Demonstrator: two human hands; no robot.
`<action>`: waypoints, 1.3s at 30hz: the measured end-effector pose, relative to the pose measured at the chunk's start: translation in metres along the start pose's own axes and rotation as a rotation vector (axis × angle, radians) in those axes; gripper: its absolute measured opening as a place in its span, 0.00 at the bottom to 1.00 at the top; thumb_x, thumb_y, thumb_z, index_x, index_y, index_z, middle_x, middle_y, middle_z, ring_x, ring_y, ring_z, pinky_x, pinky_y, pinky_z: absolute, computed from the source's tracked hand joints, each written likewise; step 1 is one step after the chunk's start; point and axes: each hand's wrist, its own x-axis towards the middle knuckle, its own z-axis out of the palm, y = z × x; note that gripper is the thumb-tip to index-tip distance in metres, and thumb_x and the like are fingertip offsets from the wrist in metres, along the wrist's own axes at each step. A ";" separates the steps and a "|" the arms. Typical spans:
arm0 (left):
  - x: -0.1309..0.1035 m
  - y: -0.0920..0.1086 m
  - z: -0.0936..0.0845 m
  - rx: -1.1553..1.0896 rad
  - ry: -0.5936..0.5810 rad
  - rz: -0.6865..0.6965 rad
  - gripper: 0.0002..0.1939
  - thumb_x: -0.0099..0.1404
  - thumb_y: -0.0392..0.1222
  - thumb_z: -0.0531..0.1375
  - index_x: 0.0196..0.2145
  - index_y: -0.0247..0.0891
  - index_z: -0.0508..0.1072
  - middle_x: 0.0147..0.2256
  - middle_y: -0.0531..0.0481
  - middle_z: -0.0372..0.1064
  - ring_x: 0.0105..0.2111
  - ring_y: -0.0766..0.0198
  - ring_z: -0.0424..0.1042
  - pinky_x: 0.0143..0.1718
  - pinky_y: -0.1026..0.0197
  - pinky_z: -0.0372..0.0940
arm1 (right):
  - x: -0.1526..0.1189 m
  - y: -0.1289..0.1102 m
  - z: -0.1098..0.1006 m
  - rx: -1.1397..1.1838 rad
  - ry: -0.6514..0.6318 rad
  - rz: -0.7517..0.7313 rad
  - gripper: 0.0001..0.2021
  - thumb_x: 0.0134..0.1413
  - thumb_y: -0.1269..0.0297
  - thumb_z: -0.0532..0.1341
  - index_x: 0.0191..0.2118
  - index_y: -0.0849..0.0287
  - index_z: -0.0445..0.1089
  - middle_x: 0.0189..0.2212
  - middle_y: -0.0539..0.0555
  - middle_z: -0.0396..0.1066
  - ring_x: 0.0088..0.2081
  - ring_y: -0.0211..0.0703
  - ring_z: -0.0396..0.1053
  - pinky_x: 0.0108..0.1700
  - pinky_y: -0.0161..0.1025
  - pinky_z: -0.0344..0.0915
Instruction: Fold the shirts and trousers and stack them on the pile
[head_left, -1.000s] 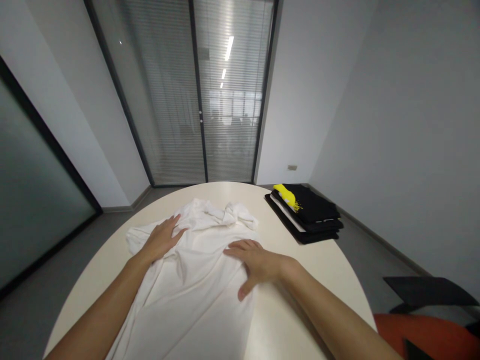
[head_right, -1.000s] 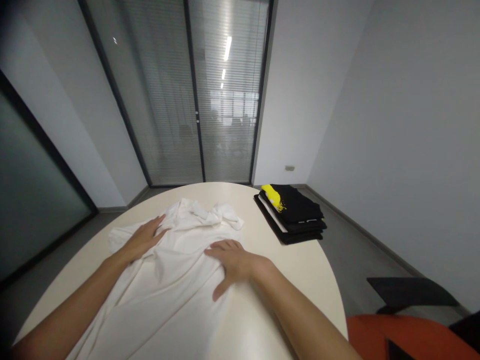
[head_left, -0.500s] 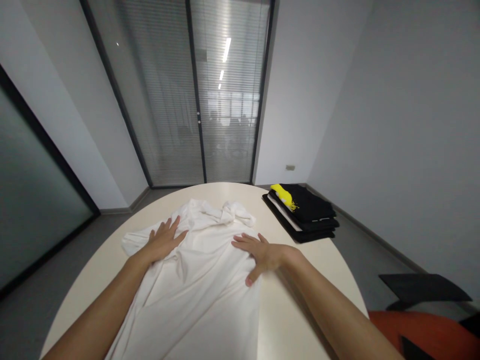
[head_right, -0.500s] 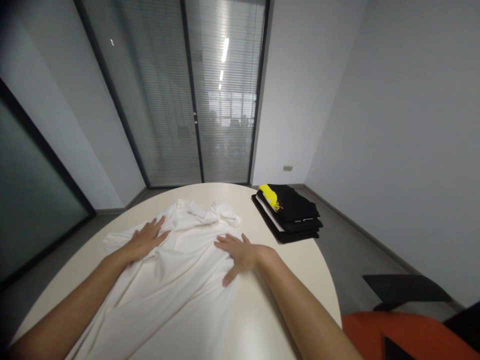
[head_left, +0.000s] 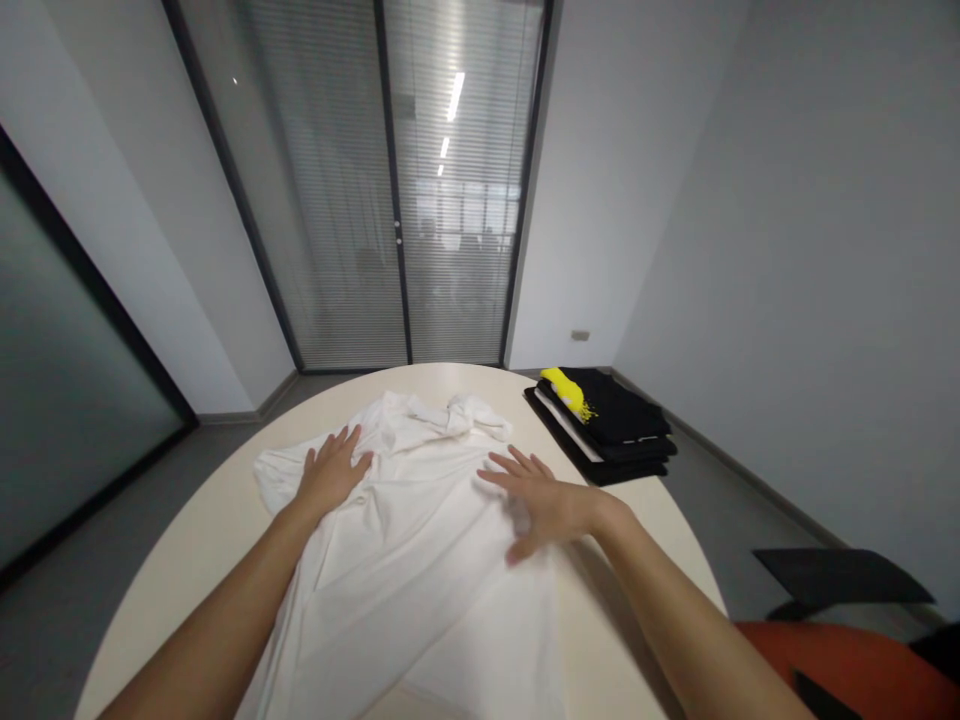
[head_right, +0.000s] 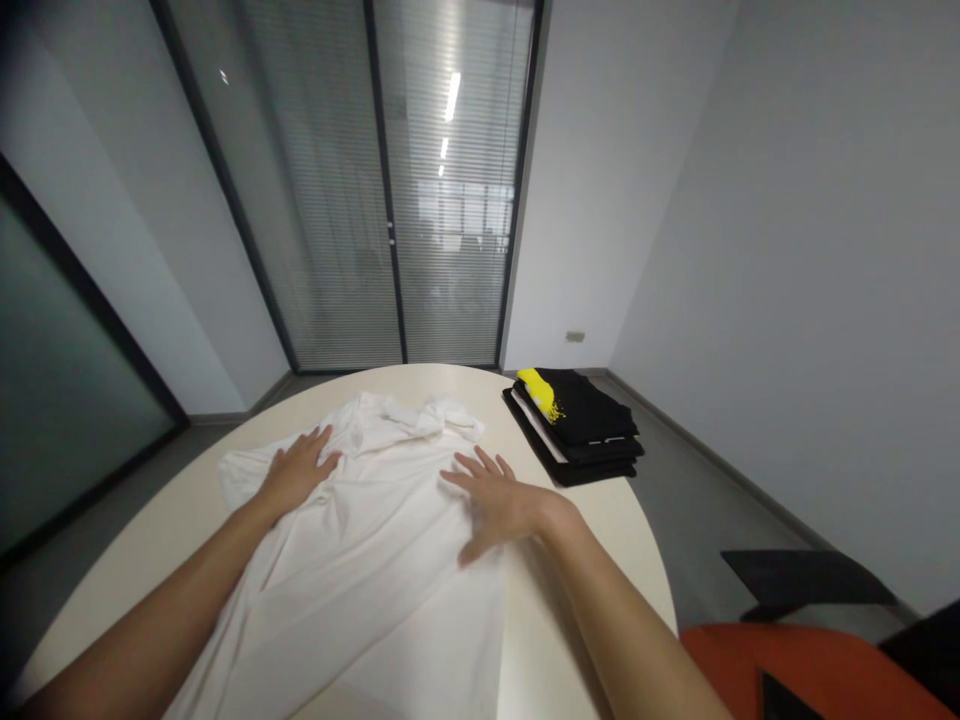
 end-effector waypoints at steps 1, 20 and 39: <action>-0.001 0.001 0.000 0.008 -0.001 -0.002 0.36 0.71 0.56 0.45 0.71 0.38 0.48 0.70 0.41 0.43 0.69 0.44 0.43 0.65 0.35 0.41 | 0.002 -0.010 0.004 0.020 0.014 -0.068 0.55 0.37 0.43 0.73 0.71 0.46 0.50 0.72 0.58 0.38 0.72 0.66 0.26 0.68 0.66 0.27; -0.003 0.014 -0.020 0.010 -0.047 -0.278 0.38 0.69 0.60 0.41 0.69 0.36 0.54 0.70 0.39 0.45 0.66 0.32 0.49 0.58 0.25 0.49 | 0.030 -0.042 0.030 0.000 -0.190 0.232 0.70 0.32 0.32 0.69 0.72 0.48 0.24 0.72 0.58 0.15 0.68 0.75 0.11 0.63 0.76 0.23; -0.034 0.009 -0.038 0.277 -0.076 0.114 0.32 0.69 0.58 0.47 0.63 0.39 0.66 0.55 0.36 0.68 0.50 0.41 0.69 0.50 0.46 0.63 | 0.011 -0.060 0.005 -0.325 0.145 0.403 0.30 0.63 0.38 0.50 0.40 0.61 0.76 0.37 0.65 0.76 0.41 0.59 0.74 0.45 0.49 0.64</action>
